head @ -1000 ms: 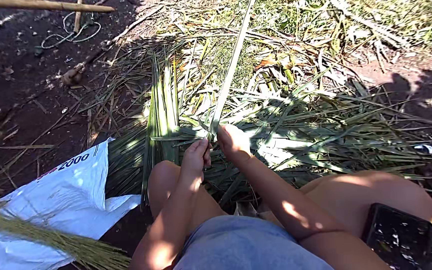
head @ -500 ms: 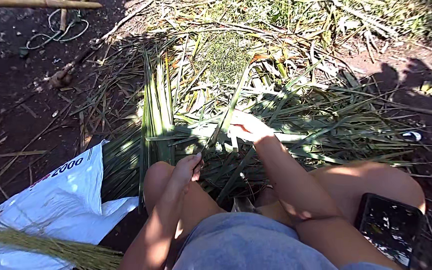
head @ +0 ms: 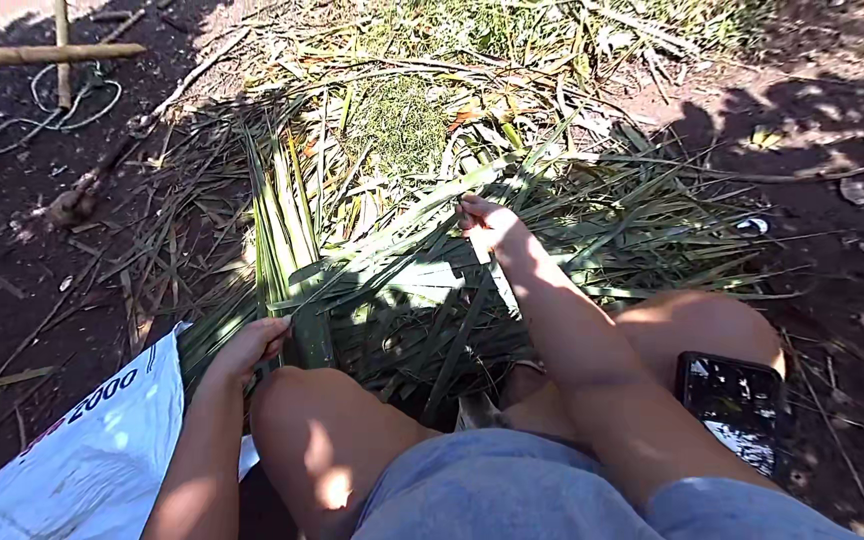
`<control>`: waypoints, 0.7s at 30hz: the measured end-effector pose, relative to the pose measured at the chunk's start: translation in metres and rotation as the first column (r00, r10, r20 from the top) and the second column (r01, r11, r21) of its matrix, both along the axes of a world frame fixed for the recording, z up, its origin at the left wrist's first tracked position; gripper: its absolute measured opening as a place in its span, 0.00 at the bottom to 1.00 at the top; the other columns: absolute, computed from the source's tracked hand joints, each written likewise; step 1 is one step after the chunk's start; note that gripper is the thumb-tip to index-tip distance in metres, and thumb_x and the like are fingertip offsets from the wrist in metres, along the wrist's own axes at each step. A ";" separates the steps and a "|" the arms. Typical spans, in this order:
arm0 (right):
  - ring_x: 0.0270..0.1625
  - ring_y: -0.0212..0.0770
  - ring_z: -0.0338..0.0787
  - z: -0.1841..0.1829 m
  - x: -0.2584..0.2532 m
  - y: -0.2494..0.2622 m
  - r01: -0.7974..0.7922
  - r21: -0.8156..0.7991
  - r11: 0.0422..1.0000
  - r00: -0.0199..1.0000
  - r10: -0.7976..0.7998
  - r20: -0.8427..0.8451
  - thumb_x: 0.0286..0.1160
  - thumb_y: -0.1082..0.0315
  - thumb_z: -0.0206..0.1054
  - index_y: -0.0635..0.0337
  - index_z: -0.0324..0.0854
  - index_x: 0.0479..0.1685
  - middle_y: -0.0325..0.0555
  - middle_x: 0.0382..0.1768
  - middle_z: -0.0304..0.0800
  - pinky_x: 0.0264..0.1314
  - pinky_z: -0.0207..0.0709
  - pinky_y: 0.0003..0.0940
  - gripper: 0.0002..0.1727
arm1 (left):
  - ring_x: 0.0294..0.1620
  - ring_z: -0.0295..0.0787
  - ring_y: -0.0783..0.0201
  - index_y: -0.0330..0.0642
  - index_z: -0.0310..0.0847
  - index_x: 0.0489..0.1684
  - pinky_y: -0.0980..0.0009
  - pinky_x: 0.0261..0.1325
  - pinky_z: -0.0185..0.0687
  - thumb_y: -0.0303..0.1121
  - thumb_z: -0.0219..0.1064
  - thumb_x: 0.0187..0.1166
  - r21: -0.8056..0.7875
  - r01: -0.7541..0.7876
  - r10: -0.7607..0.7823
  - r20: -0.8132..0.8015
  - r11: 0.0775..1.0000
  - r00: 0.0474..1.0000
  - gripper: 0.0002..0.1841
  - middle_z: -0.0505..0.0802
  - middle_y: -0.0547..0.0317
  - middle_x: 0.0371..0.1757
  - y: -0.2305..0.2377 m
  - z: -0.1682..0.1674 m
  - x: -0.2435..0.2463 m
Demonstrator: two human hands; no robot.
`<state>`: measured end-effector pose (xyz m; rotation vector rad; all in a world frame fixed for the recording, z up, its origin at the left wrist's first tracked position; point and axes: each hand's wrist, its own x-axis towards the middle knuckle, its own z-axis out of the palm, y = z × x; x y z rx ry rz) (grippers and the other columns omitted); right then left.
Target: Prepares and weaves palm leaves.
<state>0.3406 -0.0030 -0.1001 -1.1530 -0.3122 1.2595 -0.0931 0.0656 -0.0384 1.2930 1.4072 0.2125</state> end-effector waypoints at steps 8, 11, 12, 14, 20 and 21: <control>0.18 0.24 0.73 0.025 0.119 -0.020 0.382 -0.096 0.919 0.924 -0.380 0.041 0.93 0.66 0.50 0.50 0.73 0.55 0.32 0.31 0.80 0.19 0.71 0.19 0.07 | 0.22 0.70 0.77 0.38 0.82 0.48 0.80 0.29 0.66 0.39 0.55 0.93 0.217 -0.085 0.151 -0.307 0.972 0.940 0.14 0.77 0.69 0.25 0.048 -0.017 -0.087; 0.16 0.24 0.71 0.041 0.169 -0.042 0.488 -0.104 0.866 0.872 -0.481 0.089 0.93 0.67 0.48 0.49 0.74 0.60 0.31 0.29 0.78 0.18 0.69 0.18 0.10 | 0.22 0.68 0.76 0.41 0.82 0.52 0.77 0.27 0.63 0.44 0.52 0.93 0.261 -0.189 0.280 -0.377 0.947 0.883 0.17 0.76 0.69 0.25 0.054 -0.019 -0.122; 0.18 0.24 0.72 0.046 0.185 -0.054 0.539 -0.104 0.836 0.841 -0.528 0.116 0.93 0.67 0.48 0.50 0.73 0.61 0.31 0.31 0.77 0.19 0.70 0.18 0.11 | 0.20 0.67 0.76 0.42 0.81 0.52 0.77 0.25 0.61 0.47 0.51 0.94 0.289 -0.256 0.358 -0.390 0.922 0.849 0.19 0.75 0.70 0.24 0.054 -0.021 -0.133; 0.22 0.24 0.77 0.049 0.214 -0.089 0.621 -0.045 0.782 0.777 -0.607 0.165 0.92 0.65 0.46 0.52 0.71 0.59 0.33 0.34 0.80 0.25 0.75 0.20 0.10 | 0.19 0.65 0.75 0.42 0.81 0.53 0.76 0.25 0.61 0.50 0.49 0.94 0.338 -0.394 0.507 -0.377 0.855 0.775 0.21 0.74 0.69 0.26 0.051 -0.024 -0.149; 0.43 0.18 0.76 0.189 0.053 -0.104 0.800 -0.120 0.588 0.533 -0.605 0.592 0.94 0.72 0.33 0.64 0.63 0.60 0.42 0.47 0.72 0.50 0.66 0.08 0.14 | 0.18 0.66 0.76 0.37 0.77 0.62 0.81 0.23 0.63 0.40 0.47 0.96 0.357 -0.499 0.553 -0.061 0.789 0.831 0.18 0.73 0.67 0.25 0.011 0.007 -0.065; 0.63 0.28 0.77 0.206 0.023 -0.119 0.711 -0.042 0.702 0.527 -0.494 0.692 0.93 0.76 0.34 0.80 0.58 0.78 0.61 0.67 0.74 0.71 0.64 0.19 0.22 | 0.21 0.68 0.74 0.36 0.76 0.66 0.78 0.27 0.66 0.40 0.46 0.96 0.350 -0.477 0.516 -0.023 0.806 0.856 0.19 0.74 0.65 0.28 0.007 0.010 -0.045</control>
